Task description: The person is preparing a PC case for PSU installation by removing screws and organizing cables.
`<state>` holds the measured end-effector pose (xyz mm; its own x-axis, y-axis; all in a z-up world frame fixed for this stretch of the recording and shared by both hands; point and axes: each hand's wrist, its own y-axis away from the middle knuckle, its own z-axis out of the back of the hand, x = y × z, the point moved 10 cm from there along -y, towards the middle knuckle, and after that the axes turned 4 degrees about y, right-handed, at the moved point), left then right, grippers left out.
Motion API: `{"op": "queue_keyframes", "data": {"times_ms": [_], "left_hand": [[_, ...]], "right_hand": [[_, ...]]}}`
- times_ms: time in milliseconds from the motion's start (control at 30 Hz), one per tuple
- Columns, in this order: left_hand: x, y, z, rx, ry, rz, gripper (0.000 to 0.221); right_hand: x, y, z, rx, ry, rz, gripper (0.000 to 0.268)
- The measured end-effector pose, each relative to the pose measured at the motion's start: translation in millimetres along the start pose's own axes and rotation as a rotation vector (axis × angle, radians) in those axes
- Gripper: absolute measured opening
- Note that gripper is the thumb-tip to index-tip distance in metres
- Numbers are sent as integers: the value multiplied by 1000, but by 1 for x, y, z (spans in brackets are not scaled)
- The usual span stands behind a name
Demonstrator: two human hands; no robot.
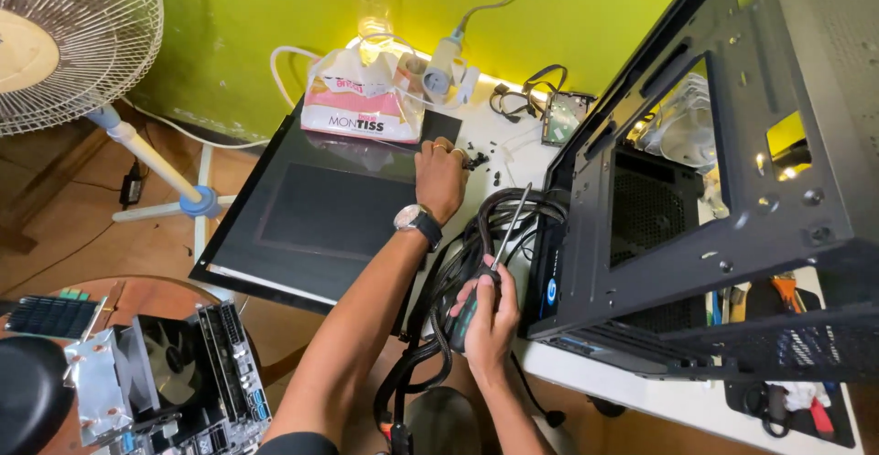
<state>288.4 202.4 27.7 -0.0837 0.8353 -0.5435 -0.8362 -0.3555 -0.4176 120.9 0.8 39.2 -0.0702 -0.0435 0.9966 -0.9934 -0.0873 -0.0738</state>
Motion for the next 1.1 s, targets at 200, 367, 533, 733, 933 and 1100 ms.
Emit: {"op": "queue_keyframes", "data": {"times_ms": [200,367,533,733,933,1100], "left_hand": [[0,-10,-5,106,-104,-18,23],[8,-12,-2,143,3,-31,21],[-5,-11,2,207,4,-114,39],[-7,-10,-7,224,-33,-147,25],[-2,-16,0,155,52,-135,22],[-11,-20,-10,179,-3,-163,22]], "right_hand": [[4,0,0,10,0,25,39],[5,-1,-1,21,-9,57,38],[7,-1,-1,14,0,83,37],[7,0,0,6,19,59,39],[7,-1,-1,3,39,62,38],[6,0,2,-22,62,37,37]]}}
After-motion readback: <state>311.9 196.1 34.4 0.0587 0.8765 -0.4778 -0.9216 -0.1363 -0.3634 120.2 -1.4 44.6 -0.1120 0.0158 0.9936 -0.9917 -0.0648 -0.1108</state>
